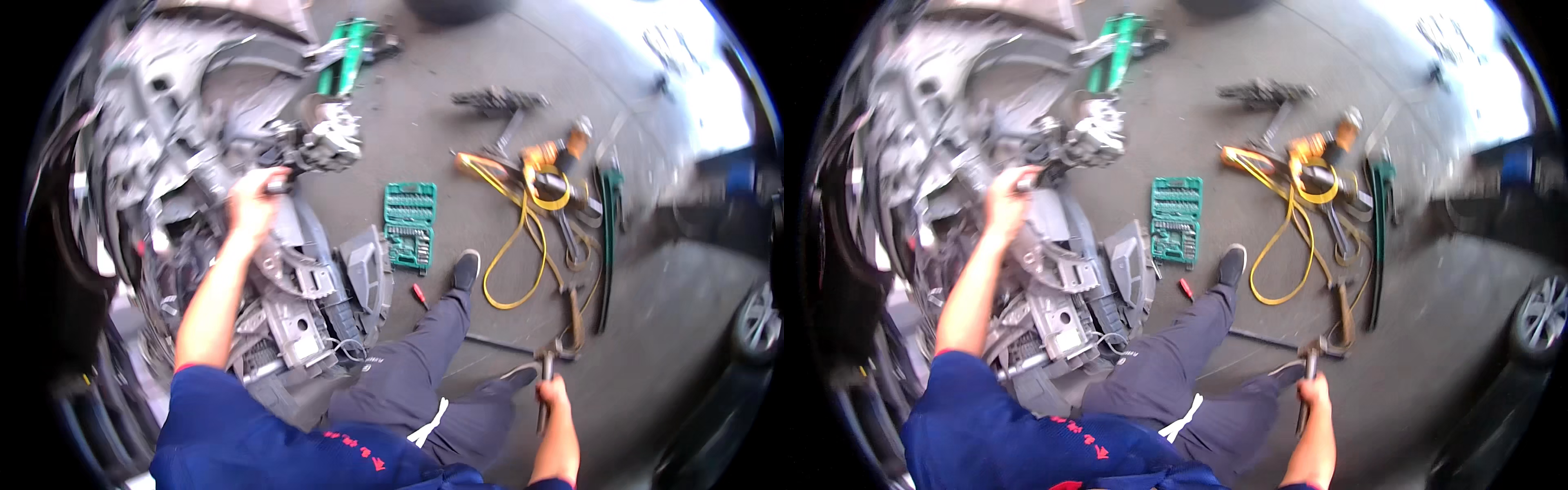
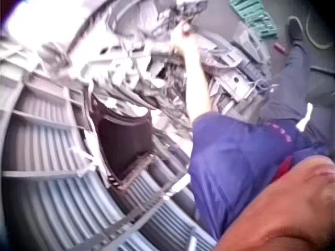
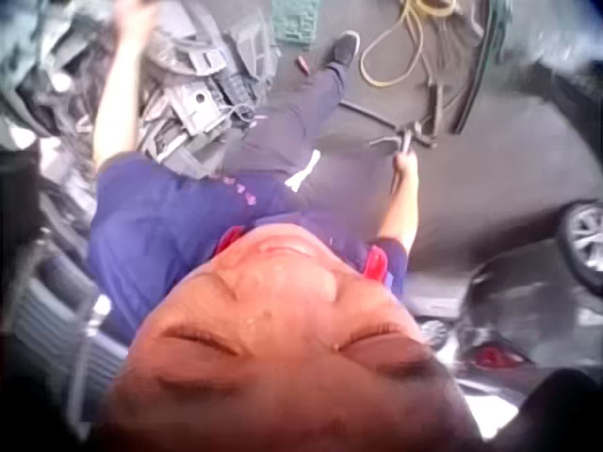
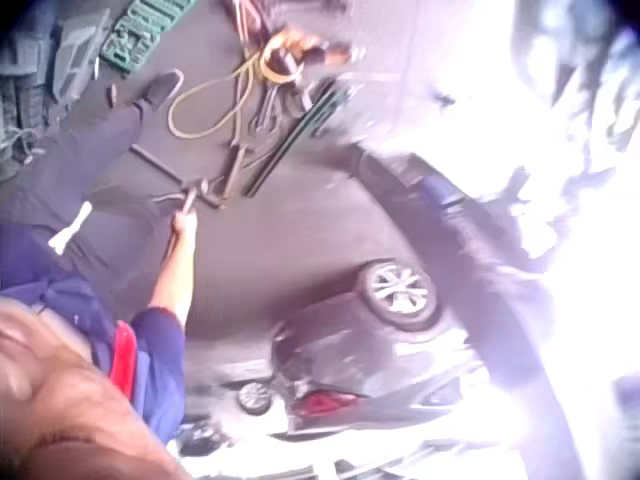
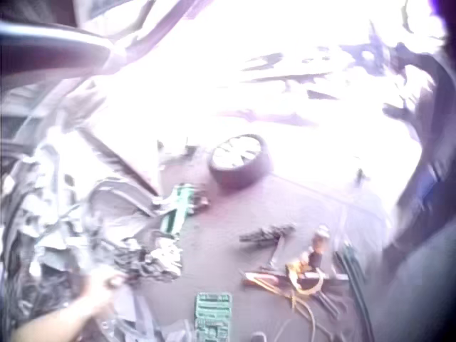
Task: The person picks up a chisel and a hammer, repeatedly strikes the car frame using the chisel and hammers, and touches the frame by hand.
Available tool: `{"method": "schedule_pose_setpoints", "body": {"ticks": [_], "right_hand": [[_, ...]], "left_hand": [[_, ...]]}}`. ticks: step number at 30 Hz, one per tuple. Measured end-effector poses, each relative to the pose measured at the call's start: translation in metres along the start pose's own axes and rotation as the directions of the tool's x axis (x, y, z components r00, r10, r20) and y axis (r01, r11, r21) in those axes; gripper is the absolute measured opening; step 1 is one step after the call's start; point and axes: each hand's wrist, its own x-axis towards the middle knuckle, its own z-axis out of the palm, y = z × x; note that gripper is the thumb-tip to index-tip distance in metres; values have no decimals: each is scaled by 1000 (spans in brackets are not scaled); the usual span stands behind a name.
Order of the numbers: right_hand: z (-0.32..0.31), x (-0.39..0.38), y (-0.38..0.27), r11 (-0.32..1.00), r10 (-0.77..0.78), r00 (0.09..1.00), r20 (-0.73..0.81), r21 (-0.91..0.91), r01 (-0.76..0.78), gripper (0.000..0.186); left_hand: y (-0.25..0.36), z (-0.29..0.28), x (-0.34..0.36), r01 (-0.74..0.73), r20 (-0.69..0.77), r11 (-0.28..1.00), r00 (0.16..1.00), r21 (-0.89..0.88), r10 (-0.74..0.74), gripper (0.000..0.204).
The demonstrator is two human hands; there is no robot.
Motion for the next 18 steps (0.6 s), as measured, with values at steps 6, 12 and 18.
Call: {"method": "schedule_pose_setpoints", "body": {"ticks": [6,12,18], "right_hand": [[-77,-237,-69,841,-536,695,-480,-228,491,42],[-56,-337,-331,559,-714,639,-286,318,766,19],[-24,-333,-517,531,-755,644,-122,462,710,14]], "left_hand": [[10,2,44,-165,95,981,983,102,156,28],[-3,-14,41,-29,115,989,992,-145,46,24],[-3,-24,80,143,199,981,973,-128,-116,20]]}}
